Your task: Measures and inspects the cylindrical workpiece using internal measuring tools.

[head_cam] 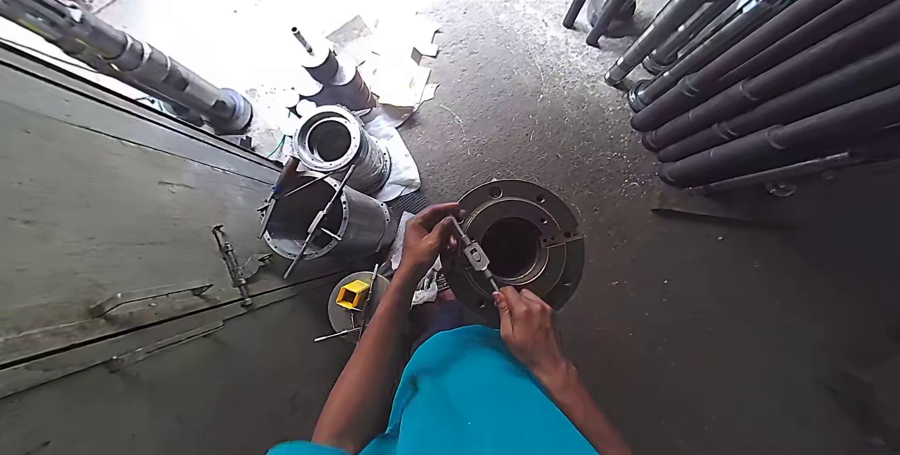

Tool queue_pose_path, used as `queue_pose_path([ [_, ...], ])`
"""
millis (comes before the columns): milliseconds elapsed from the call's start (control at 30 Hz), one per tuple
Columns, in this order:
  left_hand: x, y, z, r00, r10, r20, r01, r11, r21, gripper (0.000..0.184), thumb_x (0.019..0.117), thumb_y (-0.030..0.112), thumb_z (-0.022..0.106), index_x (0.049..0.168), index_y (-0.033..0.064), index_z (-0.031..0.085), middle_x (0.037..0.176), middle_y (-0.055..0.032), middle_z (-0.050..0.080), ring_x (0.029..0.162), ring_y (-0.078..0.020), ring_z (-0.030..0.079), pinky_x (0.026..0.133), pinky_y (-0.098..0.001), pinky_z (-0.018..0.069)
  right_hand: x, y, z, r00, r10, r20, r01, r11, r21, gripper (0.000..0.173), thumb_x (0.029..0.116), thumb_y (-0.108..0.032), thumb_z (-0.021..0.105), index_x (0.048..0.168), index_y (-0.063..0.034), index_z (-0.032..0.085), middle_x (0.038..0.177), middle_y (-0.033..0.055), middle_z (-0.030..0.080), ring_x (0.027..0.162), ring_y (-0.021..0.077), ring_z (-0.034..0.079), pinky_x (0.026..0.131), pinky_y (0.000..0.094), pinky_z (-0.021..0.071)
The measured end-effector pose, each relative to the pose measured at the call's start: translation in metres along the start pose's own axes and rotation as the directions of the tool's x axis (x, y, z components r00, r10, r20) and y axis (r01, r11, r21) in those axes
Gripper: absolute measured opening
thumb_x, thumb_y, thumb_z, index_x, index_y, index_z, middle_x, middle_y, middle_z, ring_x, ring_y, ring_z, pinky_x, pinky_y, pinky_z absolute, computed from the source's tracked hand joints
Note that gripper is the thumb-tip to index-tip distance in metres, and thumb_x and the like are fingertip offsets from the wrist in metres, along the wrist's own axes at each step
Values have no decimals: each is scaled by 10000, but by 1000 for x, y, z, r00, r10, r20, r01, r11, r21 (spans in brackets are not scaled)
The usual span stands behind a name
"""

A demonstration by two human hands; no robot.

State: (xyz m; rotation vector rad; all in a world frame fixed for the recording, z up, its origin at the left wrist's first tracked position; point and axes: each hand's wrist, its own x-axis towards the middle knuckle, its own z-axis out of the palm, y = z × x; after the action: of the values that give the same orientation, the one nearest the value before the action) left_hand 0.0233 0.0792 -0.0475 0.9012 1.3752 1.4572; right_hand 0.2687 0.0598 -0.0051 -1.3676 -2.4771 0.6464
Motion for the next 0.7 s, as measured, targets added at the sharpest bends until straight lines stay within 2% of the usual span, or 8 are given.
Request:
queue_pose_path([
  [67, 7, 0, -5, 998, 22, 54, -22, 1000, -1, 282, 1017, 12, 534, 1268, 4, 663, 1125, -112, 737, 790, -144, 703, 703, -310, 605, 6, 8, -7, 991, -71, 115, 70, 998, 8, 427, 1068, -335, 401, 887, -76, 689, 657, 82, 623, 652, 289, 675, 561, 443, 542],
  [167, -29, 3, -21, 997, 55, -62, -44, 985, 166, 204, 979, 23, 597, 1148, 6, 711, 1032, -71, 765, 666, -112, 689, 609, -296, 604, 37, 38, -33, 950, -111, 293, 112, 994, 15, 413, 1078, -361, 427, 1028, -72, 718, 860, 145, 712, 855, 374, 716, 690, 567, 575],
  [300, -115, -2, -18, 986, 151, -68, -116, 924, 365, 139, 923, 49, 681, 1021, -35, 733, 970, -60, 777, 844, -83, 742, 800, -289, 633, 98, 62, -28, 968, -246, 39, 245, 969, 41, 292, 1031, -365, 570, 1060, -155, 772, 982, 92, 719, 913, 331, 683, 731, 519, 566],
  [433, -168, 1, 32, 975, 85, -206, 2, 920, 392, 165, 935, 71, 687, 1060, -22, 738, 930, -40, 781, 686, -63, 723, 639, -241, 634, 136, 49, -28, 925, -369, 89, 366, 930, 47, 236, 1036, -333, 593, 1159, -213, 754, 1075, 30, 731, 969, 286, 669, 779, 469, 554],
  [533, -143, 11, 20, 951, 19, -308, 78, 951, 300, 147, 955, 36, 657, 1053, -53, 721, 916, -66, 770, 691, -94, 724, 648, -274, 637, 119, 53, -45, 937, -297, 185, 299, 954, 18, 224, 1030, -287, 576, 1081, -164, 757, 945, 54, 732, 897, 305, 687, 725, 503, 560],
  [600, -101, 18, 1, 936, -56, -347, 154, 953, 262, 157, 982, 67, 636, 1056, -50, 711, 896, -85, 758, 666, -134, 719, 619, -318, 636, 98, 57, -58, 930, -170, 325, 161, 985, 56, 284, 1043, -292, 539, 1037, -126, 770, 896, 94, 747, 879, 323, 715, 762, 565, 562],
  [633, -76, 24, -6, 934, -115, -338, 203, 949, 240, 171, 998, 104, 637, 1066, -29, 719, 899, -84, 757, 673, -148, 719, 629, -332, 634, 86, 55, -62, 886, -107, 452, 65, 992, 108, 326, 1057, -308, 510, 1041, -102, 762, 870, 113, 740, 852, 324, 720, 775, 588, 553],
  [700, -25, 33, -5, 953, -209, -218, 252, 947, 197, 199, 1028, 167, 617, 1119, 30, 728, 958, -74, 763, 649, -141, 694, 590, -319, 606, 67, 44, -60, 731, -71, 679, -124, 964, 234, 376, 1077, -318, 468, 1050, -72, 751, 809, 87, 736, 747, 254, 712, 767, 536, 569],
])
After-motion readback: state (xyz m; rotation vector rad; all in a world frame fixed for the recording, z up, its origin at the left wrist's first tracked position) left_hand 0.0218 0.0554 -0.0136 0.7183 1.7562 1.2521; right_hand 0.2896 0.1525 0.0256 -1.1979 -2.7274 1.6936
